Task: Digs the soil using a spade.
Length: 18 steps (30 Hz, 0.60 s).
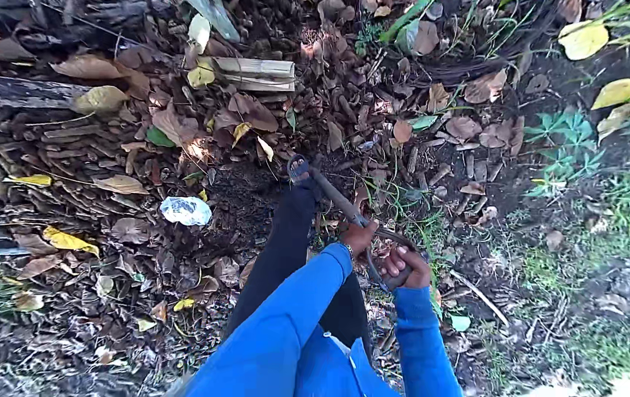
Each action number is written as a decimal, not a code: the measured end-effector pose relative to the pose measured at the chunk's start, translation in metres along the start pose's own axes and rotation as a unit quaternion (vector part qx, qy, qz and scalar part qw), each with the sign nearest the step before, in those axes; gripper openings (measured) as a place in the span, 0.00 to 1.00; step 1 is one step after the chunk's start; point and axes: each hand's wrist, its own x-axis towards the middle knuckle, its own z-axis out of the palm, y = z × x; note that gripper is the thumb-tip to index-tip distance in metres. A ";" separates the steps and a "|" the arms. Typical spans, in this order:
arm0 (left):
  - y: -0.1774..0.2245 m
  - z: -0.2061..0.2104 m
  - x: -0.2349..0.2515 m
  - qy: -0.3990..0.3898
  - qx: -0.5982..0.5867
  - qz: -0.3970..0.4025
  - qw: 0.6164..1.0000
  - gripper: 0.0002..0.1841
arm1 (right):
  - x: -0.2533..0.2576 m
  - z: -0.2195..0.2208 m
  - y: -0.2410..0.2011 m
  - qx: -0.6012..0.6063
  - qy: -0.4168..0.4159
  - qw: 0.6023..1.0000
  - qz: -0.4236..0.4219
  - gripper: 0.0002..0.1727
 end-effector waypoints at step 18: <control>-0.108 0.037 0.275 0.109 -0.179 -0.135 0.968 0.44 | 0.031 -0.248 0.078 -0.215 0.632 0.744 -0.035 0.20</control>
